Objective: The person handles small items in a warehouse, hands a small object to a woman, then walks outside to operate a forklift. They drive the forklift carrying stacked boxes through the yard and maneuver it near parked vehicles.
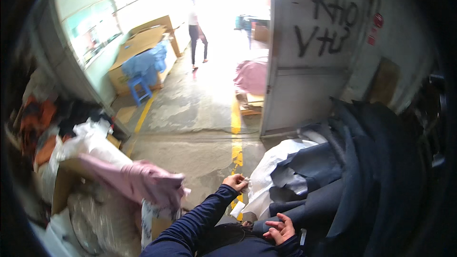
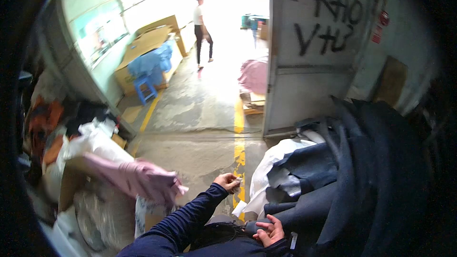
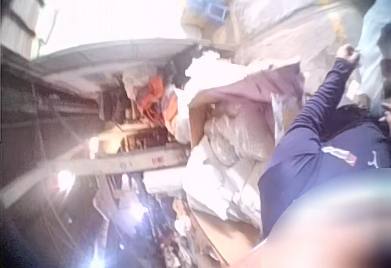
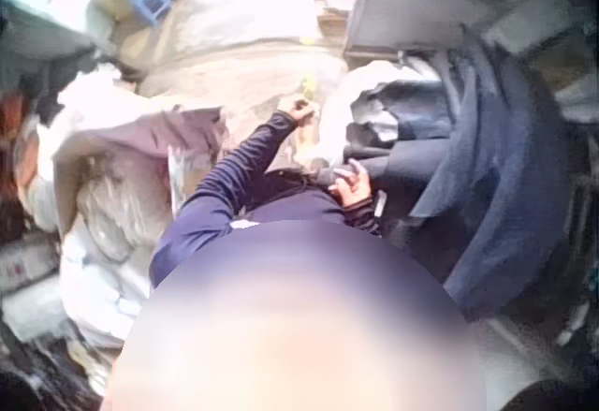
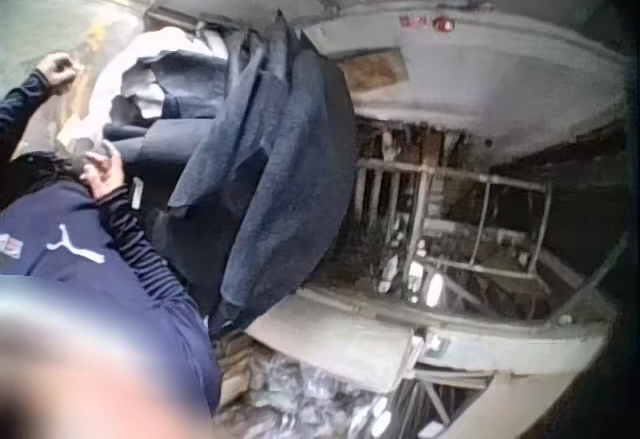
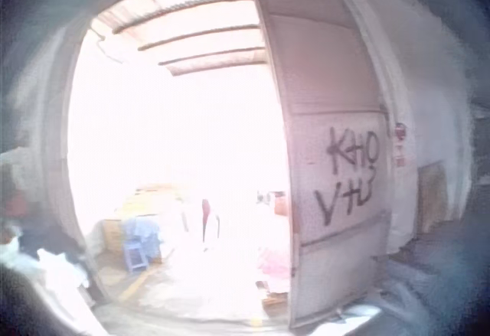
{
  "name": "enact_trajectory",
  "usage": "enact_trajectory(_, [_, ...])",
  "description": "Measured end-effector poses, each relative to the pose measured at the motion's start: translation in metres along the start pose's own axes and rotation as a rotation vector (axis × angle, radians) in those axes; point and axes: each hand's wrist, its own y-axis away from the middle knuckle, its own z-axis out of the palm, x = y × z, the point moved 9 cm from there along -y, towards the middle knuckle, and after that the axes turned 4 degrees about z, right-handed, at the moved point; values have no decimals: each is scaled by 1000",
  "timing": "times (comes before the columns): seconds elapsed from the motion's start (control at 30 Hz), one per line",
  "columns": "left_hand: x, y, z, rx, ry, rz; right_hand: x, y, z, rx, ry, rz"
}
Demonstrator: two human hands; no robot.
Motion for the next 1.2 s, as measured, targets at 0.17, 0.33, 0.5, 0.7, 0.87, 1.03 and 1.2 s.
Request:
enact_trajectory(0.17, [35, -102, 75, -227, -269, -18, -6, -42, 13, -128, -274, 42])
enact_trajectory(0.33, [70, -194, 80, -355, -48, 164, -89, -100, 35, -21, -225, -76])
enact_trajectory(0.5, [79, -272, 0, -443, 227, 83, -184, -213, 57, 235, 415, -361])
enact_trajectory(0.7, [179, -324, -138, -658, 167, 639, -175, -449, 111, 314, -6, -136])
enact_trajectory(0.87, [178, -403, -286, -291, -191, 764, -214, -610, 225, -8, 152, -86])
enact_trajectory(1.03, [145, -517, -401, -2, -291, 715, -203, -792, 298, -273, -23, 235])
enact_trajectory(1.2, [136, -662, -523, 314, -329, 701, -234, -995, 387, -651, -87, 404])
